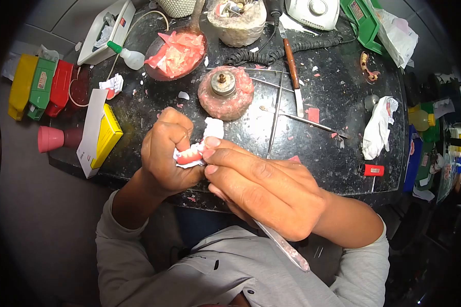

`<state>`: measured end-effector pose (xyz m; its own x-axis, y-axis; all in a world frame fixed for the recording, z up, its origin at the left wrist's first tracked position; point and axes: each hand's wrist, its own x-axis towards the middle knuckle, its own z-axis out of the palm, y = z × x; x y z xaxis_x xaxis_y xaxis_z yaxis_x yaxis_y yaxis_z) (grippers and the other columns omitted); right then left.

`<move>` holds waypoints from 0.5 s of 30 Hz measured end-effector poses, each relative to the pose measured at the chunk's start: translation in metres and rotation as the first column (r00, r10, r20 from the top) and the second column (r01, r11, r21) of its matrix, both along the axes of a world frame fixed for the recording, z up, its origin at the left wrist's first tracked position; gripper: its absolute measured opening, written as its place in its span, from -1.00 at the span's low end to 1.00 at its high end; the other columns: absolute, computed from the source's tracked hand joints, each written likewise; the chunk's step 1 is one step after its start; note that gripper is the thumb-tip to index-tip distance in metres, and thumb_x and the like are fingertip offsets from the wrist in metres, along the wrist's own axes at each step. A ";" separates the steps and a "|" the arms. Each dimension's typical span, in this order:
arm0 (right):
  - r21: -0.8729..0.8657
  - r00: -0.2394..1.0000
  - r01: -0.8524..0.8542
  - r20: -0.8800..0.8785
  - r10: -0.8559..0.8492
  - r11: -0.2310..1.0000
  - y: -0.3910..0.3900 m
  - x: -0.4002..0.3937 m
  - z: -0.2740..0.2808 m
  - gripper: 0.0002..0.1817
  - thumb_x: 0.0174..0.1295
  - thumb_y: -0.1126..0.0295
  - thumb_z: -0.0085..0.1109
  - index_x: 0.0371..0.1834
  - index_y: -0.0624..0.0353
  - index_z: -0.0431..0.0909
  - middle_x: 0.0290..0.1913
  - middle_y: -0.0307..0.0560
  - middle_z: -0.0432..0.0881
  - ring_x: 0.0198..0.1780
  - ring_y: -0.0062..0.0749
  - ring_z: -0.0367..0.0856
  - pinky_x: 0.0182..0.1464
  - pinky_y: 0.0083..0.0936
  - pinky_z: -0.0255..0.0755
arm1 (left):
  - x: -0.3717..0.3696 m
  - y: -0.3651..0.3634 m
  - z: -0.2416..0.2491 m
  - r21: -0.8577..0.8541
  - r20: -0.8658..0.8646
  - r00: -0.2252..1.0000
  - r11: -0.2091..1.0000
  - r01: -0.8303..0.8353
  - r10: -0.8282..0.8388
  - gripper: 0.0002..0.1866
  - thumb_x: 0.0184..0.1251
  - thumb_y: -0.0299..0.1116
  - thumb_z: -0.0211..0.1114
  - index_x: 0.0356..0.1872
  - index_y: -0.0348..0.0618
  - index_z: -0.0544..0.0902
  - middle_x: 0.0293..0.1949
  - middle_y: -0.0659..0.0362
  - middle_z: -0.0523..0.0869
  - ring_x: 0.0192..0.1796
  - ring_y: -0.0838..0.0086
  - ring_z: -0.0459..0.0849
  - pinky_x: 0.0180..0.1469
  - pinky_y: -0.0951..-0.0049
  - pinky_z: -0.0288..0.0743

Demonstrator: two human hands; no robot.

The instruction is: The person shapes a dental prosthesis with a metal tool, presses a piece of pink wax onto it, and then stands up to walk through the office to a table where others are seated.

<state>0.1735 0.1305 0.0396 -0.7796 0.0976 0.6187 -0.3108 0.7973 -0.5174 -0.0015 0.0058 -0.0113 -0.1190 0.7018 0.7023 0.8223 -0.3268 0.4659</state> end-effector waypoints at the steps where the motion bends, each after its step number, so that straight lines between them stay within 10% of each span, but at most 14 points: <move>1: 0.007 1.000 0.002 -0.004 -0.002 1.000 0.000 0.000 0.000 -0.74 0.10 0.64 0.48 -0.14 0.42 0.68 -0.12 0.19 0.76 -0.10 -0.10 0.84 -0.14 -0.44 0.76 | 0.000 0.000 0.000 0.001 0.000 1.000 1.000 0.002 -0.002 -0.49 0.14 -0.14 0.60 -0.34 -0.24 0.40 -0.43 0.07 0.43 -0.43 0.21 0.50 -0.40 0.23 0.42; 15: -0.110 0.998 -0.058 0.019 0.060 0.992 0.007 0.002 0.001 -0.69 0.13 0.66 0.44 -0.04 0.39 0.66 -0.07 0.20 0.76 -0.11 -0.12 0.83 -0.16 -0.41 0.75 | -0.001 0.000 -0.004 -0.008 0.086 0.995 0.998 0.056 -0.055 -0.39 0.18 0.05 0.57 -0.33 -0.30 0.44 -0.47 0.09 0.39 -0.49 0.24 0.47 -0.46 0.27 0.40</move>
